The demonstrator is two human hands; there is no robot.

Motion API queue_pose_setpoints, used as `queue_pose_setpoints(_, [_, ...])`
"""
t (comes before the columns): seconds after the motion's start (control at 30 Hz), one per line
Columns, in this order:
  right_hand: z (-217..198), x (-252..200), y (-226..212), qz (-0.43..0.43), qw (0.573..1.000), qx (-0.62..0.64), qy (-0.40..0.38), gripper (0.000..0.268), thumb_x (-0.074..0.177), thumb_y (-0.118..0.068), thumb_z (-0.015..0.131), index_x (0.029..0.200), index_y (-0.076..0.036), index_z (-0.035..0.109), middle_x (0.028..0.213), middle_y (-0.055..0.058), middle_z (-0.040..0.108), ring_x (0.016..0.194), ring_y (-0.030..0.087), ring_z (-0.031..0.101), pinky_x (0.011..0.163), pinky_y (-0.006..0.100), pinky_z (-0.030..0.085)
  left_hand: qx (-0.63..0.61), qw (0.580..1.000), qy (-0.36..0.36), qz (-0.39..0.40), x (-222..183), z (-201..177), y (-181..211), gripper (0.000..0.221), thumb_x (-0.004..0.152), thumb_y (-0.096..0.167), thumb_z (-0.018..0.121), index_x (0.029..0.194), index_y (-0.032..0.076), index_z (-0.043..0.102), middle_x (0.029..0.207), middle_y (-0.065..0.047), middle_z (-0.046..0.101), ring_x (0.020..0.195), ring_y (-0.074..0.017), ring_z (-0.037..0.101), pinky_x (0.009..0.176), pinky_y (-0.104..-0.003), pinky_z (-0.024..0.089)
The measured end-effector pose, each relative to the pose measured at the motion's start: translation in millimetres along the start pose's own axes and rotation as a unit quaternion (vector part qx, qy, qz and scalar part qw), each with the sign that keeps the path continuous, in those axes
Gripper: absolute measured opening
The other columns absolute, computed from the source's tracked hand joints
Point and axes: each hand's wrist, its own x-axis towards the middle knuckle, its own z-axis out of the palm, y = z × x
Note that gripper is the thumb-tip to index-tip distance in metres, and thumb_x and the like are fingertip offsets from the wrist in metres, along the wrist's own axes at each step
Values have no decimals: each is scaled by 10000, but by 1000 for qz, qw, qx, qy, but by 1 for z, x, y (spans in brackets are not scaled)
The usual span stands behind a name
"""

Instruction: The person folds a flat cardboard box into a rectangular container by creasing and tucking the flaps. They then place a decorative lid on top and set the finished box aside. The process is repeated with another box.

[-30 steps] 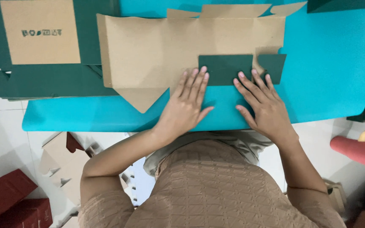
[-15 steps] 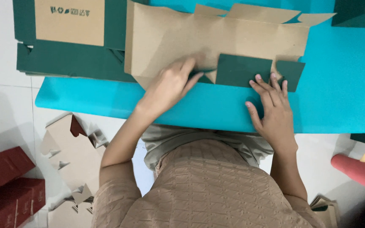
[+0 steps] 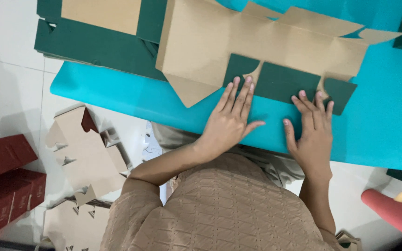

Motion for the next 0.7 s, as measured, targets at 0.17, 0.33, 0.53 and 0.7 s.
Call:
queue_pose_setpoints(0.17, [2,-1,-2,-3,1000,-7,0,423,1035,-253,568,1399,-40,535,1425,139,500,1446,435,334,1190,618,177,5,999,-46,-24,-7,-3,-1,896,984,643,386,1501,-85,328,1582,-272,262,1472,-414,308,1232,-503,147])
queue_pose_setpoints(0.33, [2,-1,0,-4,1000,-18,2,424,1039,-257,554,1401,-37,537,1425,140,498,1448,436,340,1190,621,185,51,996,-51,-50,-18,-9,-11,876,993,644,355,1519,-57,322,1597,-232,272,1486,-342,309,1223,-473,167])
queue_pose_setpoints(0.53, [1,-2,-1,-16,1000,-8,1,427,1035,-249,560,1403,-35,527,1443,144,484,1440,457,338,1181,636,181,52,998,-38,23,-20,-17,-48,661,1022,443,550,1470,-27,429,1523,-227,415,1415,-328,436,1165,-486,291])
queue_pose_setpoints(0.7, [0,-4,-3,-1,1000,-5,-4,409,1041,-249,554,1384,-26,541,1452,147,496,1455,438,335,1196,617,167,-8,992,-84,95,-17,-74,-100,478,903,135,697,1362,59,586,1363,-119,627,1309,-239,549,1125,-505,313])
